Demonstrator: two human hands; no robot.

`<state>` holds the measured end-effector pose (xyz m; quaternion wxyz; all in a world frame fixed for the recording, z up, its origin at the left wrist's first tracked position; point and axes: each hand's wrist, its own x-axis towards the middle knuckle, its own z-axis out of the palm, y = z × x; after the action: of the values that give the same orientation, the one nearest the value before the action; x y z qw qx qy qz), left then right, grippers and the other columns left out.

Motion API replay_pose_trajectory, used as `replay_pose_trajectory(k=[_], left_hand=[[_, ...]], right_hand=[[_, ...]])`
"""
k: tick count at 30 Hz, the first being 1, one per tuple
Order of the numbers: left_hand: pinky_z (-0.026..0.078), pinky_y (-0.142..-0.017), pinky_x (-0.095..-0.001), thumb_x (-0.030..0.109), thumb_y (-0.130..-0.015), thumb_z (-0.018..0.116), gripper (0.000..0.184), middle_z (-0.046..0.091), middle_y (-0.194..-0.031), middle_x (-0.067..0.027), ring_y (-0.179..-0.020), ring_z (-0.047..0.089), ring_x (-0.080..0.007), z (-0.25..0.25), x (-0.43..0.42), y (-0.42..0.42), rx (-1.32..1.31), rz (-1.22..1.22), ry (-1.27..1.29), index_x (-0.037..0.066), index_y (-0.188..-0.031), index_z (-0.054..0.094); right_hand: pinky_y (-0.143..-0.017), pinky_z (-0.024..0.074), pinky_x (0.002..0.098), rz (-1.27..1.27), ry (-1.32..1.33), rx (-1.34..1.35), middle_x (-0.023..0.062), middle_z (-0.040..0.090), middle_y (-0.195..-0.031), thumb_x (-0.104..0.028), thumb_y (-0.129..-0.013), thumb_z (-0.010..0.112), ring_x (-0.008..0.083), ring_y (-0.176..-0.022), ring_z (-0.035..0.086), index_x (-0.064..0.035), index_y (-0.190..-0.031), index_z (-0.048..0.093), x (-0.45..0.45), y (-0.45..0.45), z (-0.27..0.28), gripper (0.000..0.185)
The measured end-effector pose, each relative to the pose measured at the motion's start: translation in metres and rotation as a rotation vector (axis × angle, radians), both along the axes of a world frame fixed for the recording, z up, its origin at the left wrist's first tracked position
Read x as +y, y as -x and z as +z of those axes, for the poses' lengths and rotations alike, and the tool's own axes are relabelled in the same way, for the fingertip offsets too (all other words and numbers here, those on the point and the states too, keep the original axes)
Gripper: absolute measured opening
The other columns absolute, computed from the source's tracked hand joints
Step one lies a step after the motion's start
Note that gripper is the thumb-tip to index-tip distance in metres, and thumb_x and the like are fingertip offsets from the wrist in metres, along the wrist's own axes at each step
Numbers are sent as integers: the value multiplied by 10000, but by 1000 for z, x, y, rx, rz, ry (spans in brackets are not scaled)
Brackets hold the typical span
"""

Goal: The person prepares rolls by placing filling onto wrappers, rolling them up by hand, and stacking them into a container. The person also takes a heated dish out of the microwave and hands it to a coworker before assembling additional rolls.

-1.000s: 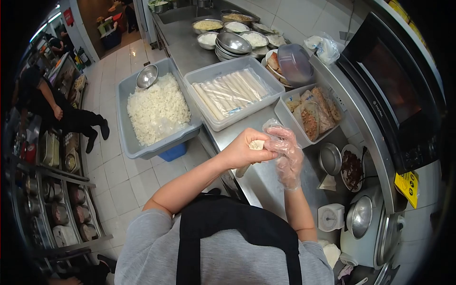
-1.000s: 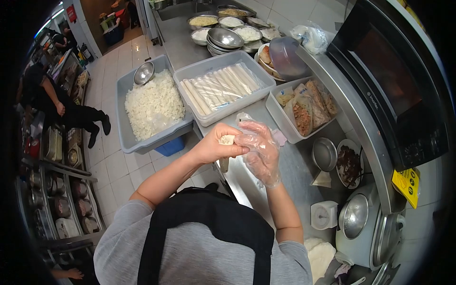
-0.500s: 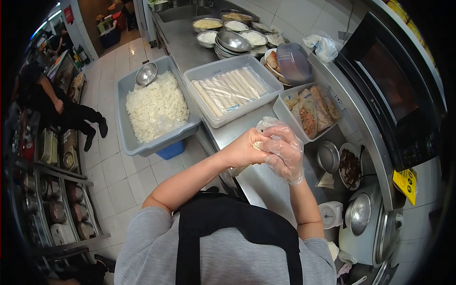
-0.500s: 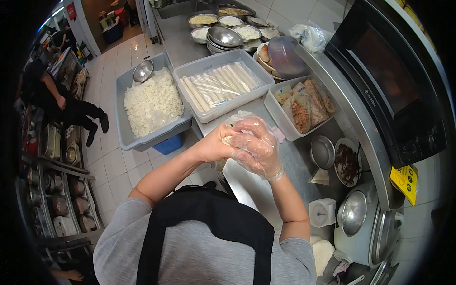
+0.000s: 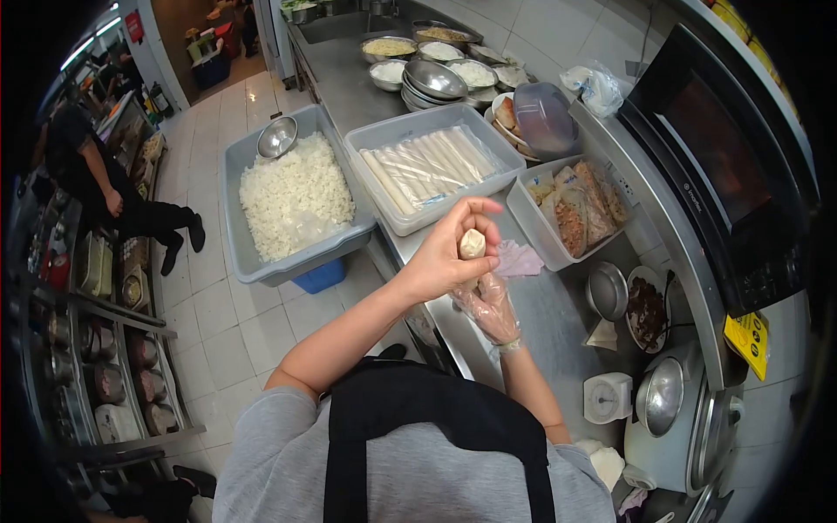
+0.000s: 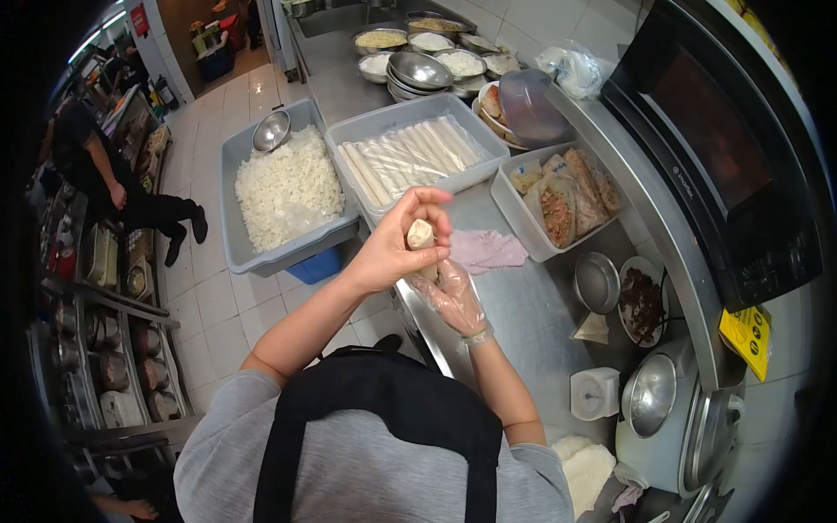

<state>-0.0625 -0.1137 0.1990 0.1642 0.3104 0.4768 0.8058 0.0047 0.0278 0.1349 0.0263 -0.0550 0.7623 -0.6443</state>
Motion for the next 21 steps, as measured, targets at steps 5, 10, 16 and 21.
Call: replay_pose_trajectory(k=[5, 10, 16, 21], left_hand=[[504, -752, -256, 83, -841, 661, 177, 612, -860, -59, -796, 610, -135, -5, 2, 2, 32, -251, 87, 5, -989, 606], [437, -536, -232, 140, -859, 688, 254, 580, -633, -11, -569, 531, -65, -6, 1, -11, -27, -209, 174, 54, -661, 554], [297, -526, -199, 3, -726, 678, 268, 458, -626, 74, -611, 382, -4, -9, 15, -25, 90, -83, 29, 85, -630, 442], [291, -524, -198, -2, -726, 662, 238, 457, -636, 83, -617, 378, -1, -11, 17, -29, 87, -52, 16, 79, -640, 455]], right_hand=[[-969, 404, 348, 188, 18, 32, 96, 553, -1156, -250, -902, 610, 184, -1079, 534, -20, -1214, 525, 12, -9, -8, 396], [-981, 408, 400, -143, 13, 387, 167, 546, -1219, -221, -862, 629, 263, -1152, 533, -24, -1231, 537, 26, -31, 26, 429], [-1027, 366, 463, -105, -454, 804, 213, 506, -1292, -320, -803, 702, 384, -1212, 490, -88, -1182, 634, 22, -39, 59, 450], [-1002, 370, 472, -82, -479, 838, 181, 532, -1268, -383, -762, 729, 369, -1173, 516, -96, -1145, 650, 22, -28, 61, 485]])
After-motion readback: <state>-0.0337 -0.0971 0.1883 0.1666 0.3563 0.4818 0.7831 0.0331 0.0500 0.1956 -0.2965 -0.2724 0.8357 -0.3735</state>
